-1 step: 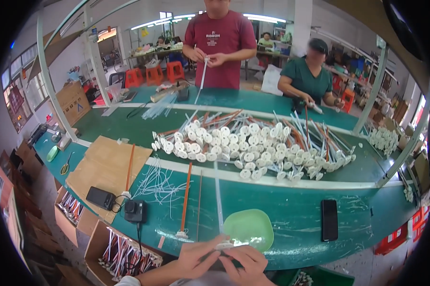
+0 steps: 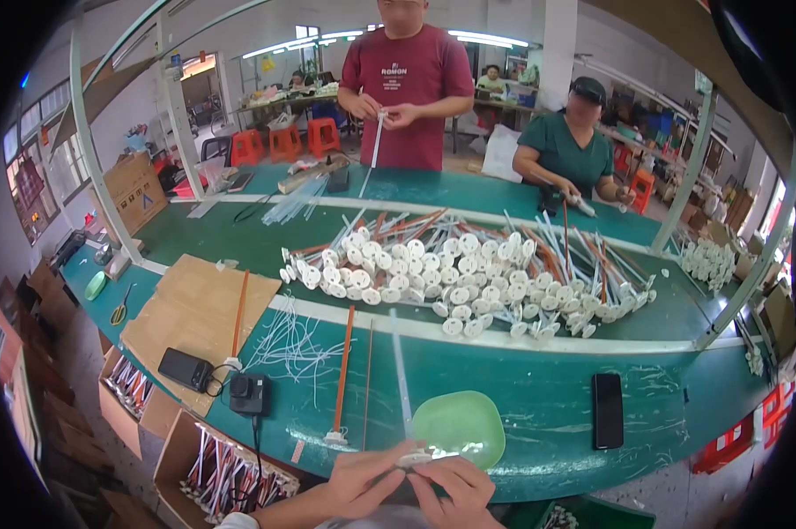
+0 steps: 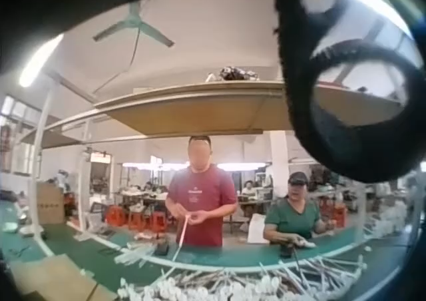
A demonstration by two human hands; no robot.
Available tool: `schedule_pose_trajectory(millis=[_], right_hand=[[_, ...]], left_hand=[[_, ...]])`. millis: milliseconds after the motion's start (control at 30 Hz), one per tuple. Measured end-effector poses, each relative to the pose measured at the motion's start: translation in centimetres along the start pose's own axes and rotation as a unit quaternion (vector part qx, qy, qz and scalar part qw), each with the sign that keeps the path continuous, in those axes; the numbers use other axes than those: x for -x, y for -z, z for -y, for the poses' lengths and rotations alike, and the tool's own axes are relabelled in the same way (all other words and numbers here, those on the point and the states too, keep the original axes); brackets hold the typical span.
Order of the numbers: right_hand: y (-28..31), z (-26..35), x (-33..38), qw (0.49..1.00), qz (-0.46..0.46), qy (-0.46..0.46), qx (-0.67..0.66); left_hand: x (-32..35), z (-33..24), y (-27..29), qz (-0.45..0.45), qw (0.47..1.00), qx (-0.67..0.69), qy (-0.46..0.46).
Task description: Assembling LED light strips by connecting components and then packaging the completed units into a cardboard box.
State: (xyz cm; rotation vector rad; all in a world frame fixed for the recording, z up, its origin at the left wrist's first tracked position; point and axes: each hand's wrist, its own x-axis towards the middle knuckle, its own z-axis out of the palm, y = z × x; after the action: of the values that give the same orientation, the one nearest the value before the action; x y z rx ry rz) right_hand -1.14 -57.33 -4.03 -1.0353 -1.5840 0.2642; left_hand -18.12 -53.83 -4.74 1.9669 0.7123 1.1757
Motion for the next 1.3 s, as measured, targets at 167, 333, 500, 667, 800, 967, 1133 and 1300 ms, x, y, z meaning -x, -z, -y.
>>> schedule_pose_trajectory(millis=[167, 333, 500, 667, 800, 967, 1133, 1300], right_hand=[[0.1, 0.8, 0.4, 1.0, -0.031, 0.0, -0.003], [0.6, 1.2, 0.2, 1.0, -0.006, 0.0, -0.005], [1.0, 2.0, -0.1, 1.0, 0.022, 0.009, -0.015], [1.1, 2.1, 0.0, 1.0, 0.015, 0.019, 0.002], [1.4, 2.3, 0.1, 0.998, 0.052, -0.027, 0.013], [1.1, 2.3, 0.7, 0.997, 0.044, -0.052, 0.035], [-0.1, 2.0, 2.0, 0.998, -0.009, -0.055, 0.021], [-0.1, 1.7, 2.3, 0.999, -0.016, -0.03, 0.031]], left_hand=[[0.0, -1.3, 0.4, 0.027, 0.999, 0.036, -0.022], [1.3, 1.9, 0.1, 0.008, 0.987, 0.157, -0.022], [2.6, 2.1, -0.7, -0.026, 0.962, 0.273, 0.003], [1.7, 1.1, -0.5, -0.043, 0.967, 0.253, 0.003], [1.1, 0.8, -0.2, -0.042, 0.972, 0.228, -0.032], [1.8, 1.1, -0.1, -0.023, 0.989, 0.142, 0.016], [3.1, 1.3, -1.5, -0.071, 0.98, 0.184, 0.026], [3.8, 1.9, -1.7, -0.08, 0.986, 0.144, 0.01]])
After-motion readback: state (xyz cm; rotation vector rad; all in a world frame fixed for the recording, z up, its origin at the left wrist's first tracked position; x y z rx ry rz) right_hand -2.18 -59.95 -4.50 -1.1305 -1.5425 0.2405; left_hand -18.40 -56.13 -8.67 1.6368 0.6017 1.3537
